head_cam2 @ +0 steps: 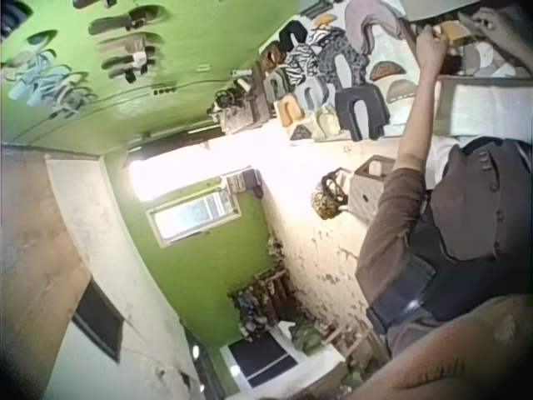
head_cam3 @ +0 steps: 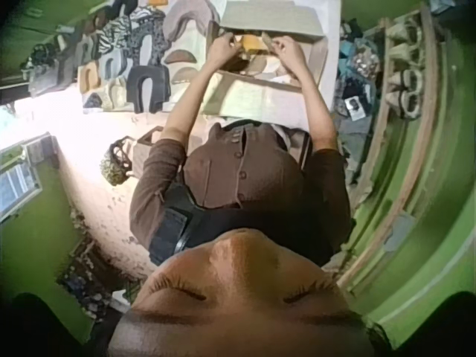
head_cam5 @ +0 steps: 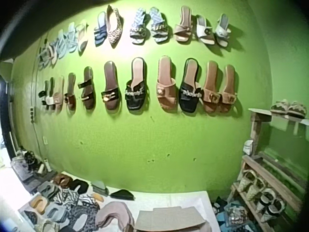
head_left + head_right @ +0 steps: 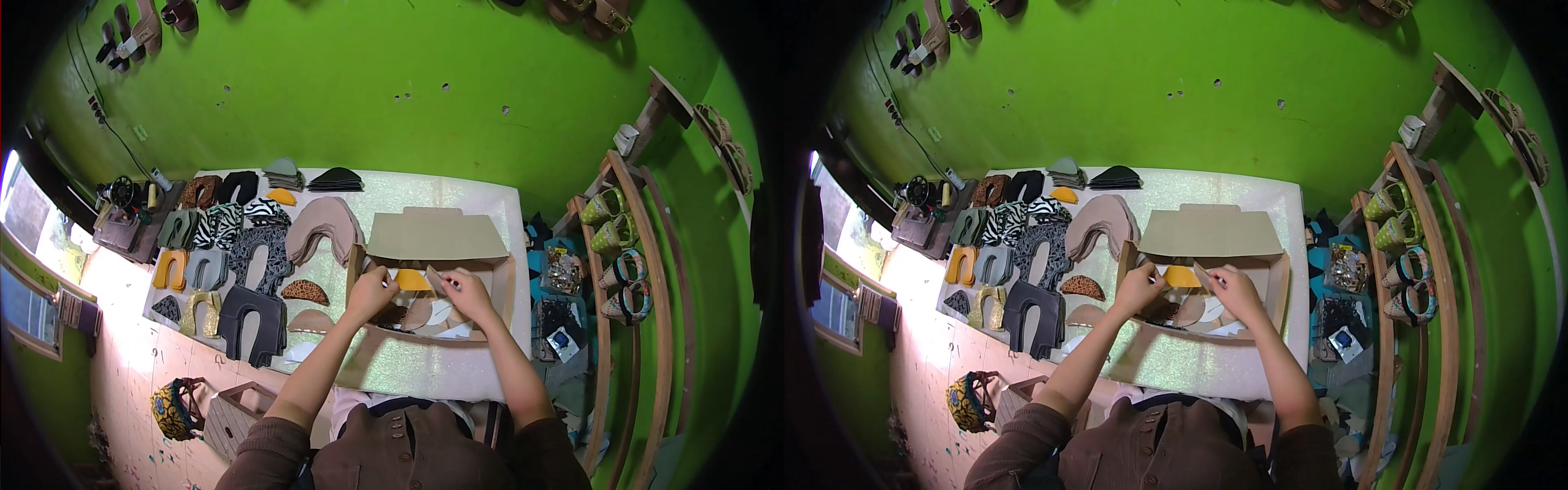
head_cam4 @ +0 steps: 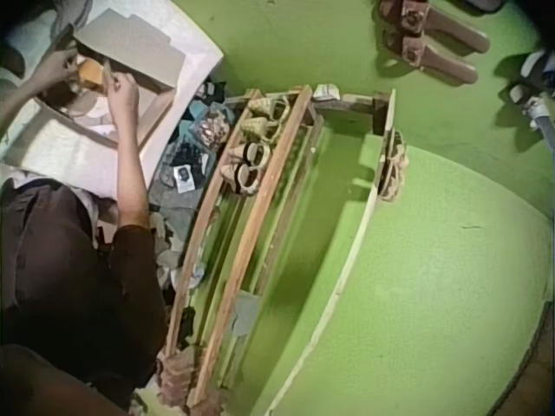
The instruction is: Organizing various shaped fabric or leather shoe components from a box onto a table workspace.
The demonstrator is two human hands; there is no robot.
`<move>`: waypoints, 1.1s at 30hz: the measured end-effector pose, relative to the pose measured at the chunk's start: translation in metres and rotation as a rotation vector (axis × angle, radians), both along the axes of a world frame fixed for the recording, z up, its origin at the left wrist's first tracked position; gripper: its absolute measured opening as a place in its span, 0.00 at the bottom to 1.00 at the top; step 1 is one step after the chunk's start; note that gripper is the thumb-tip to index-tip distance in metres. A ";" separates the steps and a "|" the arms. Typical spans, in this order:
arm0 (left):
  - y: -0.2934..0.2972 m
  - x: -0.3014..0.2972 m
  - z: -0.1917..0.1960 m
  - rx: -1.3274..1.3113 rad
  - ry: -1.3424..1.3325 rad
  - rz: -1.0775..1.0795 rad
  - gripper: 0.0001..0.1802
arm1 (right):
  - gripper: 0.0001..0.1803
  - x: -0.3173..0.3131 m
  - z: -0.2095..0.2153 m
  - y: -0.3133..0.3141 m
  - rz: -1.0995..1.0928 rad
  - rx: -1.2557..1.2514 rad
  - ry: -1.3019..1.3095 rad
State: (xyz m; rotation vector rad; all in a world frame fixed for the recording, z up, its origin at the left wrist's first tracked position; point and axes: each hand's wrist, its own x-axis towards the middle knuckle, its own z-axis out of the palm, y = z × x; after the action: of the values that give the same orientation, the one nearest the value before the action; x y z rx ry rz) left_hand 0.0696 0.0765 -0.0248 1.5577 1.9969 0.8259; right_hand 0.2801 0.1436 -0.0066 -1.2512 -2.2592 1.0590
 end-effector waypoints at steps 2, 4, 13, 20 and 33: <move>0.002 0.004 -0.002 -0.014 -0.112 -0.021 0.11 | 0.07 -0.009 0.006 -0.008 -0.041 0.493 0.196; 0.004 0.007 -0.004 -0.027 -0.240 -0.034 0.10 | 0.06 -0.018 0.007 -0.017 -0.052 0.570 0.159; 0.008 0.005 -0.011 -0.087 -1.116 0.000 0.05 | 0.11 -0.024 -0.011 -0.024 0.141 0.880 -0.081; 0.004 0.000 -0.014 -0.157 -1.161 -0.048 0.06 | 0.12 -0.022 -0.011 -0.023 0.160 0.947 -0.064; 0.000 0.002 -0.001 -0.202 -1.370 -0.073 0.13 | 0.15 -0.021 -0.012 -0.024 0.190 0.926 -0.041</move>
State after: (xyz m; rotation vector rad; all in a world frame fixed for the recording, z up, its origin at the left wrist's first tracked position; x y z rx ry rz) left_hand 0.0721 0.0765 -0.0262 0.5539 0.9335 1.1441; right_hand 0.2587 0.1196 -0.0189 -0.6621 -2.4398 -0.0412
